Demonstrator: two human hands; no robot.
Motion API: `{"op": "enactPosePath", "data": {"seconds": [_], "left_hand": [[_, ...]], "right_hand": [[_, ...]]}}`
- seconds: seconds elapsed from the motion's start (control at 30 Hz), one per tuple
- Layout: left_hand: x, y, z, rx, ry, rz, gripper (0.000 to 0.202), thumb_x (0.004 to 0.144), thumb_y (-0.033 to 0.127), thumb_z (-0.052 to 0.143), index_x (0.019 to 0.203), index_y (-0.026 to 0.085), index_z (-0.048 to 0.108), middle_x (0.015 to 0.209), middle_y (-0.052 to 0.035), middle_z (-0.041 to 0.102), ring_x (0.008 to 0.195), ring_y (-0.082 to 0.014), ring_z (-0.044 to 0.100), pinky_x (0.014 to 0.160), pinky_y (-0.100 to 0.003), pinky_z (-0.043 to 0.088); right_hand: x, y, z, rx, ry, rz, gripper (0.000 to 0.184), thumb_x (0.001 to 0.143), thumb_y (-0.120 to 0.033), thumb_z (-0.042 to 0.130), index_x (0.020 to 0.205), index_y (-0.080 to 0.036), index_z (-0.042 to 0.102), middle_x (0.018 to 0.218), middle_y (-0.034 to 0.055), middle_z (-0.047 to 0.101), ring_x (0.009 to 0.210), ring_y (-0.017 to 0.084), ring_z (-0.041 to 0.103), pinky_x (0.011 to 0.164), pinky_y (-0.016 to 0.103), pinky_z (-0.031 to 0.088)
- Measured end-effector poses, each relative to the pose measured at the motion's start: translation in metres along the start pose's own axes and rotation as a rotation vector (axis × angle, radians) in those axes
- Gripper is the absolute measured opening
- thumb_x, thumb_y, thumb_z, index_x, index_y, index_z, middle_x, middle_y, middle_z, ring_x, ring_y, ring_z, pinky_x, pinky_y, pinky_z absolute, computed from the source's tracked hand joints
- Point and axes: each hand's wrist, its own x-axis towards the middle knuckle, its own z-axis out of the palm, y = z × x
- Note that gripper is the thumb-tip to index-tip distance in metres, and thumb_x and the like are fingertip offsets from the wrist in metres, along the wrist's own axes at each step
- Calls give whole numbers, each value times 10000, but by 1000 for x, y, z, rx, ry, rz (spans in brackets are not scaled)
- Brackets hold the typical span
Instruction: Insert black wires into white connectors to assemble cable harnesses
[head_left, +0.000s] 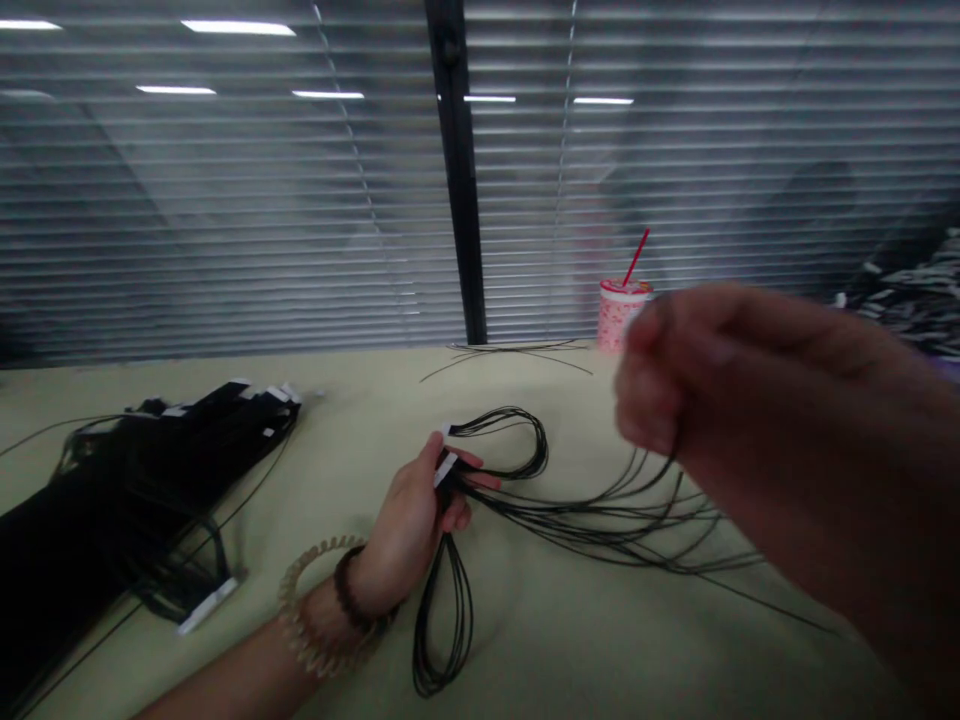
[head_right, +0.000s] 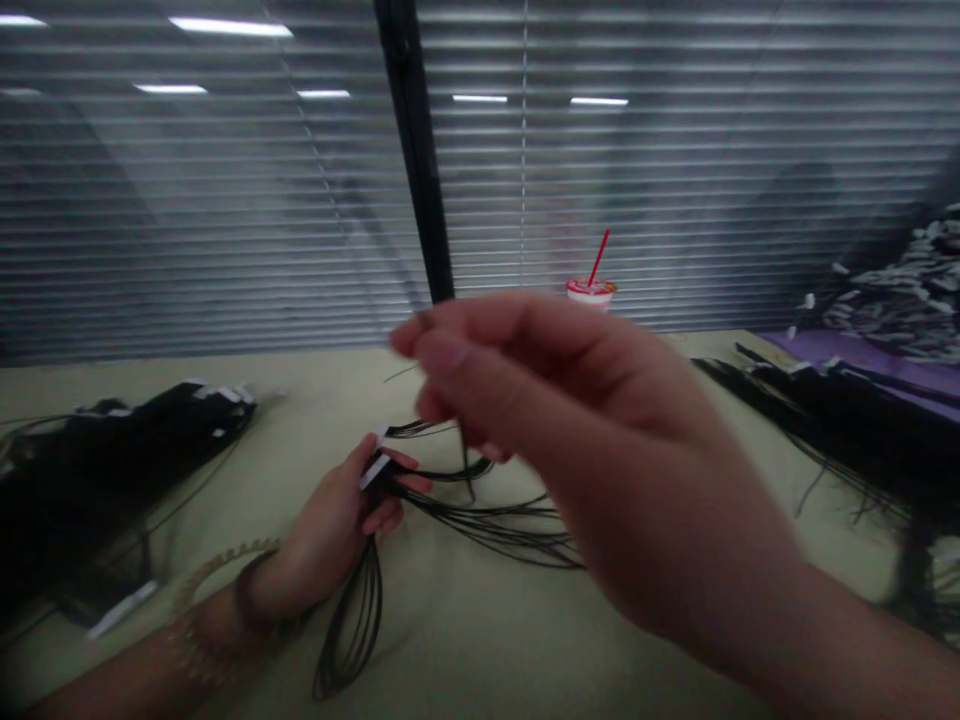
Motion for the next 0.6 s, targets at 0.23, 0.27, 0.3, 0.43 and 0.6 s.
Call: {"op": "enactPosePath", "data": {"seconds": [0.23,0.27,0.3,0.43,0.6], "left_hand": [[2,-4,-3,-79,98,56,394,784,495,432,830,127,565,728,-75,674,363,-43,337,400,-197,319],[3,-4,-4,-101,111,64,386,780,490,446,831,127,567,712,-61,670,368,-46,344,409,-199,330],[3,-4,-4,-116,112,67,379,777,483,458,838,126,569,689,-49,663,377,-53,360,419,-201,341],[2,-3,-3,-111,75,26,363,767,452,496,887,118,573,655,-36,644,432,-84,456,461,-208,379],[7,-3,-8,-222,-84,-82,303,783,422,459,790,140,570,567,0,586,384,-68,422,401,-185,342]], "right_hand": [[7,-7,-2,323,192,253,118,817,-237,455,799,-211,569,877,34,554,682,105,544,555,219,495],[6,0,9,383,167,313,116,812,-231,443,787,-193,550,863,50,548,661,102,538,554,220,491],[3,9,22,446,114,379,118,803,-219,430,758,-177,530,841,56,545,636,94,532,552,216,485],[-23,58,72,650,94,630,181,784,-259,414,687,-133,500,693,35,537,494,59,502,457,173,428],[-26,127,73,404,116,635,254,743,-389,442,667,-148,462,476,-24,495,269,70,402,254,163,266]]}}
